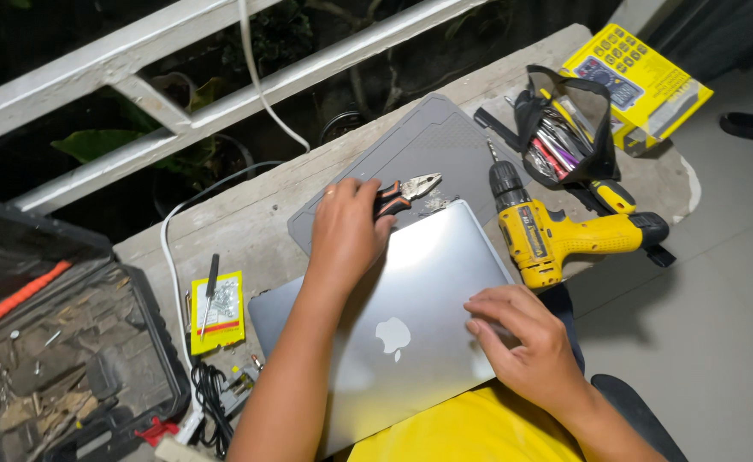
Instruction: The person removes screws from a laptop casing using a power drill, manipulates small components with pliers, and fits a replacement silver cover onto the device.
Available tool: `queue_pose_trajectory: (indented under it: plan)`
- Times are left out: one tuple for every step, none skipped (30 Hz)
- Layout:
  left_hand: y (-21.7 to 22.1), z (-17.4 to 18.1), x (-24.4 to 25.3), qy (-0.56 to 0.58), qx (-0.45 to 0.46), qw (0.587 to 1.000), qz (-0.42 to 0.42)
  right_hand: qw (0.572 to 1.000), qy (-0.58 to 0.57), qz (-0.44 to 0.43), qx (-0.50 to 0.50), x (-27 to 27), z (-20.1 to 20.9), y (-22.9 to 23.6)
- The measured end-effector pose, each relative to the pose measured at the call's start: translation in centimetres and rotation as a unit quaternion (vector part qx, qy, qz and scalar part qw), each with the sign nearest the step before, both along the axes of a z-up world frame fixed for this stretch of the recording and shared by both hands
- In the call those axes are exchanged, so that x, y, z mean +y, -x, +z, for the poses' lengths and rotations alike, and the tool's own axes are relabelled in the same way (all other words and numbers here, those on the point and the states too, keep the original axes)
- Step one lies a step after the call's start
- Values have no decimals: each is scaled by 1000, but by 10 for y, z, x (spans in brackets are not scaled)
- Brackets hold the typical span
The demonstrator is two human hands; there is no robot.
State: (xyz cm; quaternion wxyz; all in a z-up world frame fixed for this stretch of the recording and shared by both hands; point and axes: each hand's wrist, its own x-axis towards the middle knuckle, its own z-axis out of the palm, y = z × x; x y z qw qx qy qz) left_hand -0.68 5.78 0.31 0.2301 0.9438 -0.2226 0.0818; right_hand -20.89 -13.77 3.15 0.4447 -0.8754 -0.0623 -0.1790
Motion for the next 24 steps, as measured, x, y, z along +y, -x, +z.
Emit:
queue_pose_trajectory:
  plan:
    - [-8,-3,0,-23,32,999,-22,1000,7,11,-11,1,0,-5]
    - [-15,-6,-1,-44,64,996,-44,999,14,22,-21,1,0,-10]
    - [-16,-9,0,-42,64,996,-36,999,15,30,-21,0,-2,-14]
    - [-19,-10,1,-58,61,995,-46,999,23,22,-20,0,-3,-20]
    - [-21,-12,2,-73,58,994,-56,999,31,14,-19,0,-5,-26]
    - [-21,-13,4,-74,59,994,-50,999,30,20,-19,-2,-10,-30]
    - [-21,-15,5,-62,56,995,-56,999,24,14,-32,-4,-16,-34]
    - [-22,-15,6,-50,52,996,-62,999,18,8,-46,-6,-21,-40]
    - [-19,-16,9,-50,52,996,-56,999,17,13,-46,-5,-21,-41]
    - [-18,-16,11,-23,33,998,-58,999,21,11,-45,-5,-21,-43]
    - [-16,-15,14,3,14,998,-60,999,24,8,-44,-4,-22,-45]
    - [-13,-13,18,3,14,999,-53,999,23,14,-44,-3,-20,-45]
    - [-10,-10,22,15,8,999,-51,999,19,15,-33,-3,-18,-46]
    - [-7,-8,26,27,3,998,-49,1000,14,15,-22,-2,-17,-47]
    - [-3,-5,30,26,2,999,-43,999,13,21,-22,0,-16,-47]
    - [1,-1,34,23,-7,999,-37,1000,5,23,-9,1,-15,-48]
    - [5,2,37,19,-16,999,-31,1000,-3,25,4,3,-14,-49]
    - [7,2,40,18,-16,999,-25,999,-4,31,4,4,-13,-50]
    - [9,2,44,17,-31,999,-22,999,0,34,12,5,-13,-51]
    - [11,1,47,15,-46,999,-19,999,3,36,20,7,-13,-52]
    - [14,1,50,14,-46,999,-12,999,2,43,20,9,-13,-53]
    - [17,1,52,29,-34,999,3,999,2,49,11,10,-14,-54]
    - [20,0,54,45,-23,999,18,998,2,55,1,12,-15,-55]
    - [23,1,56,44,-23,998,24,998,2,61,2,14,-14,-55]
